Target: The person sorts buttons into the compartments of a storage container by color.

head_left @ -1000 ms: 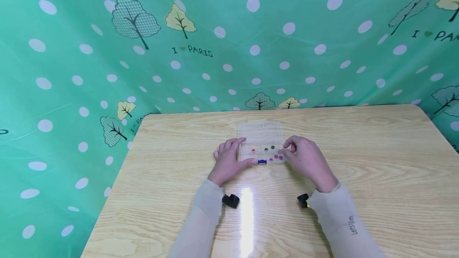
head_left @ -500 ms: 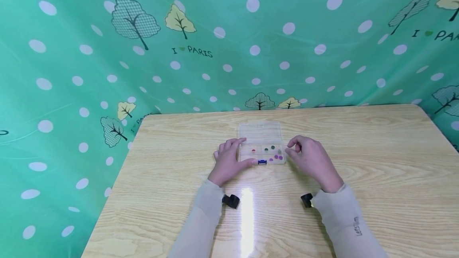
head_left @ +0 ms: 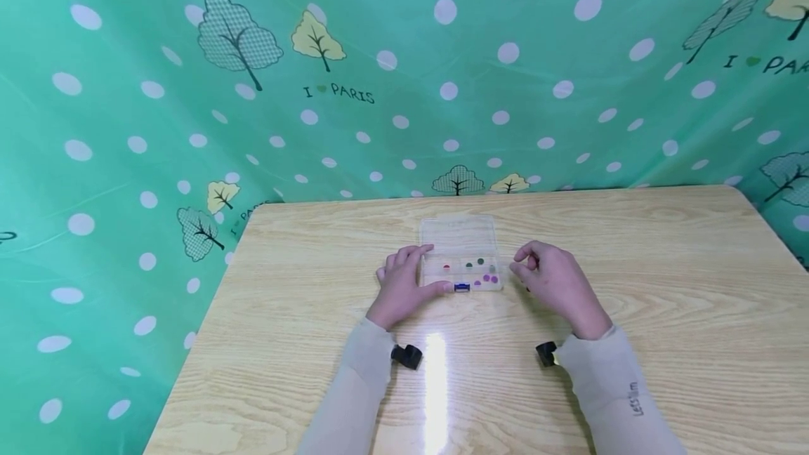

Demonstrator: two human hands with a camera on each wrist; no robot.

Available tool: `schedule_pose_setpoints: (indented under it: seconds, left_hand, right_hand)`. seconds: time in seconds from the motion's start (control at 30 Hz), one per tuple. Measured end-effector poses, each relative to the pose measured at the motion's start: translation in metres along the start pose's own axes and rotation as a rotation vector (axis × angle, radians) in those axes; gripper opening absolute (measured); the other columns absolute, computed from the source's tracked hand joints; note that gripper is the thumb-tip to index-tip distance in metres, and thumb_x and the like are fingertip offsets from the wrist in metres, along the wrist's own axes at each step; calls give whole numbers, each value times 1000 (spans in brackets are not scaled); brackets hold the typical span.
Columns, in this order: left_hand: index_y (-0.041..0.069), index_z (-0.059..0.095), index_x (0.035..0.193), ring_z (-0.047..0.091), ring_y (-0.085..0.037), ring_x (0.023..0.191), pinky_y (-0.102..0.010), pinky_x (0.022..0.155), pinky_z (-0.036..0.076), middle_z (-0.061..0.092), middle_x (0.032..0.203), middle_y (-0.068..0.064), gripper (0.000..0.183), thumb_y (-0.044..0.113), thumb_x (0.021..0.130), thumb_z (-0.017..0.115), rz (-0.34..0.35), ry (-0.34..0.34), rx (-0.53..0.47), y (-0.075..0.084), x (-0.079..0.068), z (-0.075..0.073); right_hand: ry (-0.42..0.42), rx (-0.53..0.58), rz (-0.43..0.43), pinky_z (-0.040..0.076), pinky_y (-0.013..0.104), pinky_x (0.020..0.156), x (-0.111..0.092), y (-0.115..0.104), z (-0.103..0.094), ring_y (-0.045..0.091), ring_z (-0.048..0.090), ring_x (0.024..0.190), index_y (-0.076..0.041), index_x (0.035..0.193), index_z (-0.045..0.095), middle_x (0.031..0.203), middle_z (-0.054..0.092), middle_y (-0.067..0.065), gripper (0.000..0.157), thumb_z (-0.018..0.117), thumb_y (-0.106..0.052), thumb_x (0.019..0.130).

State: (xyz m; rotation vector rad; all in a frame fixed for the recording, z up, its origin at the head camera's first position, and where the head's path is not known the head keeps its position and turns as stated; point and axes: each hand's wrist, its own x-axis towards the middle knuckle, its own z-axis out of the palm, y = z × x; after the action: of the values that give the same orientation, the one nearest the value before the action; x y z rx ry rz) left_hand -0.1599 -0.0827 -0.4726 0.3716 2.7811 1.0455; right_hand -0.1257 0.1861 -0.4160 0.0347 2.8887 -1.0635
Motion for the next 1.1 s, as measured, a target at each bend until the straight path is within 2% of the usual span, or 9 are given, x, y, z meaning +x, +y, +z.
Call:
schedule_pose_setpoints:
  seconds: [0.37, 0.8, 1.1]
  left_hand:
    - [28, 41, 154, 34, -27, 132, -46, 98, 23, 39, 153, -3, 94, 68, 75, 75, -10, 1, 18, -1, 1, 2]
    - [28, 40, 154, 33, -27, 133, -46, 98, 23, 38, 154, -4, 93, 67, 76, 75, -16, -4, 13, -1, 1, 1]
    - [27, 39, 155, 33, -27, 134, -46, 100, 23, 38, 154, -4, 94, 68, 77, 74, -12, -6, 16, -1, 1, 0]
  right_hand:
    - [-24, 21, 18, 41, 35, 60, 2, 11, -2, 18, 56, 61, -4, 107, 65, 82, 59, 6, 17, 64, -18, 98]
    - [-75, 3, 17, 39, 32, 54, 5, 19, -1, 19, 48, 59, -3, 102, 64, 75, 53, 5, 13, 65, -15, 96]
    - [-113, -49, 27, 39, 33, 58, 8, 21, 0, 20, 47, 63, -2, 104, 64, 78, 52, 5, 16, 67, -14, 95]
